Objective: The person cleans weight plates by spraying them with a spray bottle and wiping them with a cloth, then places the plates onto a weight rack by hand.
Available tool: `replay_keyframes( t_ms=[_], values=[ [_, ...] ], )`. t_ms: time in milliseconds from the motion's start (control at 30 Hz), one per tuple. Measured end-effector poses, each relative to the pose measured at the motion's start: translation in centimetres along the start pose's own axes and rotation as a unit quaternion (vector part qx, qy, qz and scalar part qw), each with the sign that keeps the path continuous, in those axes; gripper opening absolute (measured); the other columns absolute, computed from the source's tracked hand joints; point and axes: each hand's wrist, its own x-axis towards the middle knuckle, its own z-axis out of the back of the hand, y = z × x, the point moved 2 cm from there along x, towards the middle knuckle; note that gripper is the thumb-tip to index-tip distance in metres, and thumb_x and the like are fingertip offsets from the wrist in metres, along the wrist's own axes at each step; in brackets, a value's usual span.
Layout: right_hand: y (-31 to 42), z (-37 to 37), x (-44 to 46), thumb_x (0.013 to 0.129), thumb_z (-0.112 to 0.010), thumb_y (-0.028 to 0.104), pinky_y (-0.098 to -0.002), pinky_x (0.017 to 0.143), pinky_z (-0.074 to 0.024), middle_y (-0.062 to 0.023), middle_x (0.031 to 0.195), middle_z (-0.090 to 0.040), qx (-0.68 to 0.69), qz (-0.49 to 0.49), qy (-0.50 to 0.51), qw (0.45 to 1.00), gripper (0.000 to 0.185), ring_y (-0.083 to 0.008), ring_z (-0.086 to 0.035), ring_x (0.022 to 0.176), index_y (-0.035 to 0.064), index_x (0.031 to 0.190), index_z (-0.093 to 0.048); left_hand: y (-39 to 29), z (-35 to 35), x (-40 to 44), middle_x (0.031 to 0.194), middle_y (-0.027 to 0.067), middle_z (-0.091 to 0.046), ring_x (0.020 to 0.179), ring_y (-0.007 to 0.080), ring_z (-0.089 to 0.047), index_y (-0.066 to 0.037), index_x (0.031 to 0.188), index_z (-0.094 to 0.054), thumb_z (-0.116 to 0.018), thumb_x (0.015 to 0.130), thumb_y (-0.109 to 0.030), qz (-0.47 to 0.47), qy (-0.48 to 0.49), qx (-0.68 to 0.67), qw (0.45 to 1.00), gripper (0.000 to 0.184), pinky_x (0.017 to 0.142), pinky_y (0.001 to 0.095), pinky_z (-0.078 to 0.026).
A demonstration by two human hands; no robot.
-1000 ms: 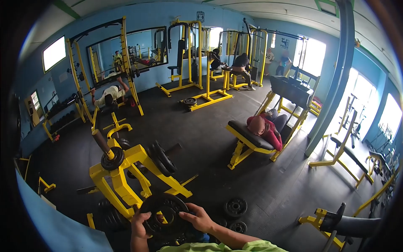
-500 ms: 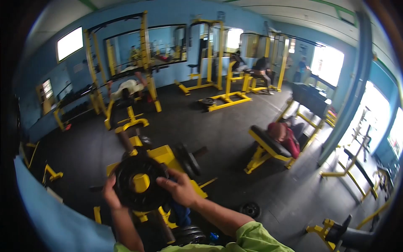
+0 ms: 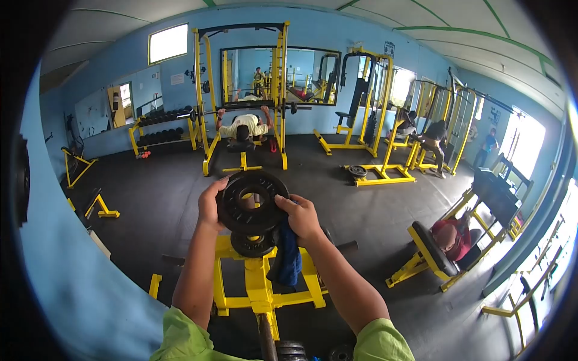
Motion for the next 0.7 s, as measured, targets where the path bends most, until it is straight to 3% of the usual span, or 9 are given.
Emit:
replay_keyframes(
  t_ms=[200,367,467,533,700],
  values=[
    [-2.6,0.9,5.4,0.090,-0.062,0.016,-0.0328,0.076,-0.0546,-0.0148,0.095,-0.067,0.006,-0.060,-0.013,0.998,0.028,-0.0222,-0.067,0.080,-0.0086,0.104,-0.060,1.4,3.4,3.8,0.092,0.0069,-0.066,0.081,0.0172,-0.064,0.000,0.102,-0.063,-0.060,0.081,-0.020,-0.018,-0.032,0.029,0.999,0.028,0.075,0.0302,-0.053],
    [-4.3,0.7,7.8,0.090,-0.062,0.016,-0.0344,0.077,-0.0552,-0.0158,0.095,-0.067,0.001,-0.091,-0.027,0.995,0.030,-0.0234,-0.067,0.080,-0.0090,0.107,-0.059,2.6,6.6,6.1,0.097,0.0078,-0.065,0.086,0.0171,-0.063,-0.001,0.104,-0.064,-0.061,0.080,-0.022,-0.033,-0.056,0.009,0.998,0.032,0.076,0.0314,-0.052],
    [-4.9,0.4,8.4,0.090,-0.062,0.016,-0.0342,0.071,-0.0563,-0.0132,0.090,-0.067,-0.025,-0.106,-0.050,0.993,0.024,-0.0210,-0.067,0.075,-0.0058,0.100,-0.061,3.5,8.1,7.0,0.091,0.0077,-0.067,0.079,0.0182,-0.066,-0.003,0.101,-0.062,-0.058,0.084,-0.026,-0.018,-0.073,0.007,0.997,0.028,0.073,0.0323,-0.055],
    [-5.3,0.5,8.9,0.090,-0.063,0.016,-0.0342,0.071,-0.0564,-0.0134,0.090,-0.067,-0.035,-0.117,-0.055,0.991,0.024,-0.0208,-0.067,0.075,-0.0059,0.099,-0.062,3.8,8.9,7.3,0.096,0.0077,-0.064,0.088,0.0172,-0.062,-0.001,0.107,-0.063,-0.060,0.080,-0.023,0.004,-0.083,0.007,0.996,0.035,0.076,0.0325,-0.052],
    [-7.0,1.8,9.3,0.089,-0.063,0.017,-0.0350,0.074,-0.0557,-0.0163,0.095,-0.067,-0.083,-0.142,-0.079,0.983,0.029,-0.0231,-0.067,0.079,-0.0088,0.102,-0.063,4.8,9.8,6.1,0.096,0.0083,-0.064,0.089,0.0188,-0.063,-0.002,0.106,-0.063,-0.059,0.081,-0.024,0.041,-0.100,0.037,0.994,0.034,0.077,0.0336,-0.052]
  ],
)
